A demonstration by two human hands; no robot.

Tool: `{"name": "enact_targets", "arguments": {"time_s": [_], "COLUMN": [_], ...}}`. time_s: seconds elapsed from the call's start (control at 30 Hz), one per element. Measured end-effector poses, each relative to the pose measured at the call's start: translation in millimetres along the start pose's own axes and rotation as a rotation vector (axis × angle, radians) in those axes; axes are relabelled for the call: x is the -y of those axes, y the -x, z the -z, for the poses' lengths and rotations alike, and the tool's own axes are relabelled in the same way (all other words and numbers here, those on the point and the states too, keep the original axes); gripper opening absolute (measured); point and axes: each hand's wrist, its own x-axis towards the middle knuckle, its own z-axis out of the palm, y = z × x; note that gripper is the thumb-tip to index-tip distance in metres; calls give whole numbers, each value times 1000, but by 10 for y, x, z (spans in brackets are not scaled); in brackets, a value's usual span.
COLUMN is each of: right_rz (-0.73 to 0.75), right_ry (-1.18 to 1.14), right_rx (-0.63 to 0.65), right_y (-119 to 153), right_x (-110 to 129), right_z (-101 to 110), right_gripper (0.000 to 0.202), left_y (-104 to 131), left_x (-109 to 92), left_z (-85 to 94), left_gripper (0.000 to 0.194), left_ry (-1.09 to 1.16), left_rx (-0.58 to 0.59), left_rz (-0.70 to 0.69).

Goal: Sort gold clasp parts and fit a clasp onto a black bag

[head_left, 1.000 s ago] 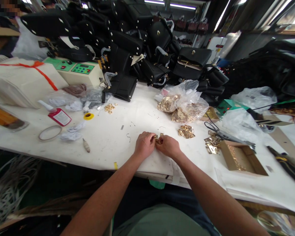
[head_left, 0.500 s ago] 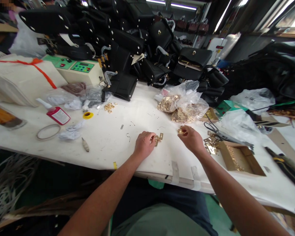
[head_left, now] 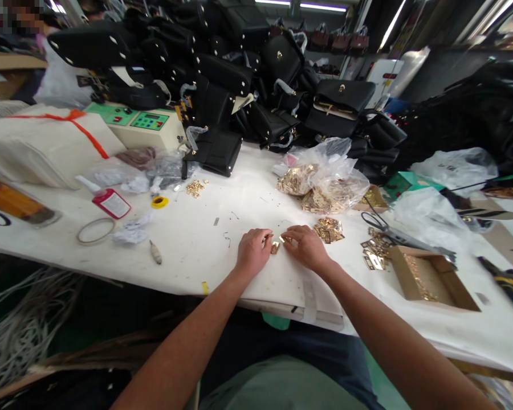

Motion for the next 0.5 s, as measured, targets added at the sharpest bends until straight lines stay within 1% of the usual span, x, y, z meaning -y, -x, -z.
{"name": "enact_targets", "arguments": {"time_s": [0.13, 0.2, 0.27, 0.33, 0.37, 0.43, 0.5], "right_rz": [-71, -136, -160, -97, -48, 21, 16], "right_ry": [122, 193, 214, 139, 80, -9, -8], "right_rx": [-28, -86, -176, -219, -204, -121, -26], "right_y": [87, 126, 156, 175, 179, 178, 168], "right_x": [-202, -276, -275, -173, -89, 105, 278], "right_z": [145, 200, 228, 214, 190, 111, 16], "right_gripper": [19, 20, 24, 25, 26, 34, 39], "left_y": [-10, -14, -15, -14, -14, -13, -13], "left_x": [6, 12, 20, 26, 27, 27, 23], "left_z": [-8, -11, -13, -15, -15, -14, -10], "left_gripper": [13, 15, 15, 15, 15, 16, 16], "left_ry": [40, 62, 74, 77, 78, 86, 98], "left_rx": [18, 23, 29, 39, 42, 40, 30], "left_rz": [19, 29, 41, 57, 66, 83, 101]}}
